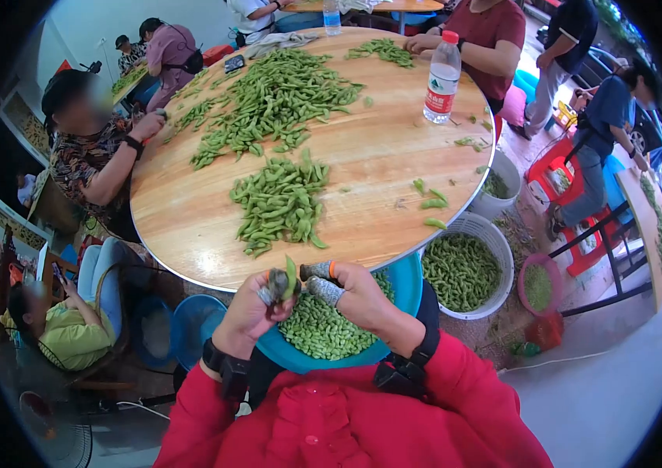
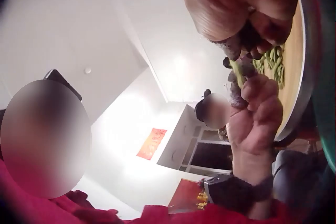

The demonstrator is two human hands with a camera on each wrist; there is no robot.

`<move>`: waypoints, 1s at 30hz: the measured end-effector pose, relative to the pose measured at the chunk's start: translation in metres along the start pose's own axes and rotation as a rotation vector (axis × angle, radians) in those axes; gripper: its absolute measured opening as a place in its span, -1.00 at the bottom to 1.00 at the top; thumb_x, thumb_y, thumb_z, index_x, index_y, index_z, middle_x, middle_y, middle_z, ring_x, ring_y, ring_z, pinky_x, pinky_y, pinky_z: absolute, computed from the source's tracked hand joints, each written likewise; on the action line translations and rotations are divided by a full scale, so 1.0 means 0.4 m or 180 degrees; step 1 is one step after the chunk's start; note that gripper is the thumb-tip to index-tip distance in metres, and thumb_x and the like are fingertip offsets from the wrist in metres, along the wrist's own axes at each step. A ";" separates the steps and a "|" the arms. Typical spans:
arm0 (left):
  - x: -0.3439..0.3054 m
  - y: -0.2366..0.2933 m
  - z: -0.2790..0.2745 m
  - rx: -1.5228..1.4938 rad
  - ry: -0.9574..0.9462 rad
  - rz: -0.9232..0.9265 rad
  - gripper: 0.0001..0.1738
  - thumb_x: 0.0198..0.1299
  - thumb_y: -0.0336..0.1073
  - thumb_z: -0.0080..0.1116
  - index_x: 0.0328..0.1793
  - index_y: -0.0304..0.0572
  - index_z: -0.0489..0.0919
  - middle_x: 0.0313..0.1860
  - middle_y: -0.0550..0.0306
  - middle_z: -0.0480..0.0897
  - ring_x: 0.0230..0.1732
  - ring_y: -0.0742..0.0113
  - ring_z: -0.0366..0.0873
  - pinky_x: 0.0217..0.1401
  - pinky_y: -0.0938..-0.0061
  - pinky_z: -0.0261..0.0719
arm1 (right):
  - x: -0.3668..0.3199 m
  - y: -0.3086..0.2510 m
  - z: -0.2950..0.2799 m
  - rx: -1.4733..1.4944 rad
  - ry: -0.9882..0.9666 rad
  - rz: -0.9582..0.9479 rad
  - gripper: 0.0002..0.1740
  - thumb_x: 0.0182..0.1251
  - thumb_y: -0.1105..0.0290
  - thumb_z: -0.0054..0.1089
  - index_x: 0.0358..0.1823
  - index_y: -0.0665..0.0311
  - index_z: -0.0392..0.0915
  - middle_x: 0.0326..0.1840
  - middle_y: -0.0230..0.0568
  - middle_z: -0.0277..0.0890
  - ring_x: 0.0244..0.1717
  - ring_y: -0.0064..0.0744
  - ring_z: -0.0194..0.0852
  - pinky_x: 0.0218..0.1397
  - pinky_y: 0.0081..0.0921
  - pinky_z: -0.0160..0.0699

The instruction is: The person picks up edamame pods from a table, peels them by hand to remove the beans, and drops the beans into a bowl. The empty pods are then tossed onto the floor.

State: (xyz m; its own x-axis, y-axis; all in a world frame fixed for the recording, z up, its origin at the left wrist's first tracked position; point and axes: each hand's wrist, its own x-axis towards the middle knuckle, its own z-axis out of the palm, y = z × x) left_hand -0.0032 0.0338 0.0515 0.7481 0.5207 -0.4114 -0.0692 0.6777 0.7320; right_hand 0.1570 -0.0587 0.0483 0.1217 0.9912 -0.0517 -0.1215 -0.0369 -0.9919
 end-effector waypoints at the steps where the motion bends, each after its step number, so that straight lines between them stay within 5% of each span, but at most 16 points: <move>1: -0.005 -0.012 0.003 0.0008 -0.0039 -0.0056 -0.90 0.16 -0.41 -0.08 -0.29 -0.22 0.47 -0.66 0.12 0.45 -0.74 0.54 0.25 -0.75 0.73 0.08 | -0.003 -0.001 -0.002 0.0153 -0.0155 0.0110 -0.75 0.25 0.42 0.01 -0.11 0.40 0.48 -0.28 -0.44 0.50 -0.26 -0.70 0.31 -0.15 -0.66 0.34; 9: -0.018 -0.032 0.020 0.0240 -0.0277 -0.0040 -0.92 0.12 -0.38 0.04 -0.39 -0.20 0.46 -0.68 0.18 0.42 -0.77 0.59 0.20 -0.76 0.73 0.05 | -0.037 0.003 -0.002 0.0721 -0.0161 0.0376 -0.82 0.24 0.33 0.03 -0.33 0.30 0.51 -0.52 -0.58 0.35 -0.50 -0.76 0.15 -0.41 -0.75 0.18; 20: -0.022 -0.037 0.037 0.0498 -0.0271 -0.0072 -0.92 0.14 -0.37 0.04 -0.39 -0.17 0.47 -0.69 0.25 0.43 -0.76 0.65 0.18 -0.75 0.76 0.02 | -0.039 0.035 -0.001 0.0562 0.0003 0.0379 -0.86 0.21 0.41 0.04 -0.33 0.33 0.50 -0.45 -0.54 0.40 -0.42 -0.76 0.21 -0.35 -0.71 0.24; 23: -0.013 -0.051 0.034 0.0595 -0.0098 0.0060 -0.90 0.14 -0.35 0.05 -0.38 -0.21 0.47 -0.63 0.27 0.45 -0.70 0.61 0.25 -0.72 0.69 0.14 | -0.040 0.039 -0.001 0.0488 0.0066 0.0350 -0.88 0.20 0.44 0.03 -0.33 0.33 0.50 -0.45 -0.52 0.41 -0.41 -0.75 0.21 -0.34 -0.69 0.26; 26: 0.005 -0.102 0.044 0.2175 0.0026 0.1873 -0.86 0.05 -0.35 0.14 -0.34 -0.26 0.48 -0.57 0.17 0.49 -0.62 0.39 0.41 -0.63 0.51 0.33 | -0.038 0.050 -0.002 0.0338 0.0197 0.0202 -0.89 0.20 0.47 0.01 -0.32 0.34 0.50 -0.44 -0.49 0.42 -0.40 -0.74 0.22 -0.32 -0.68 0.28; 29: -0.017 -0.099 0.042 0.4910 0.0683 0.2759 -0.78 -0.08 -0.37 0.21 -0.30 -0.30 0.48 -0.52 0.01 0.51 -0.49 0.09 0.50 -0.48 0.34 0.44 | -0.041 0.048 0.004 -0.0001 0.0325 0.0021 -0.88 0.20 0.49 0.00 -0.30 0.35 0.49 -0.41 -0.47 0.45 -0.37 -0.73 0.24 -0.29 -0.67 0.30; 30: -0.018 -0.106 0.034 0.4964 0.0677 0.2801 -0.77 -0.10 -0.37 0.20 -0.31 -0.31 0.47 -0.53 -0.03 0.50 -0.49 0.03 0.49 -0.49 0.31 0.43 | -0.043 0.046 0.006 -0.0138 0.0360 -0.0034 -0.88 0.20 0.49 -0.01 -0.29 0.36 0.49 -0.40 -0.46 0.45 -0.36 -0.73 0.25 -0.28 -0.67 0.31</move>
State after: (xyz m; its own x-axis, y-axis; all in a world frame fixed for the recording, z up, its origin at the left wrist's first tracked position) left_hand 0.0033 -0.0059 0.0310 0.7416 0.5560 0.3753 0.3554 -0.8002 0.4831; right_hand 0.1502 -0.0760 0.0314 0.2334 0.9710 -0.0514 -0.0773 -0.0342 -0.9964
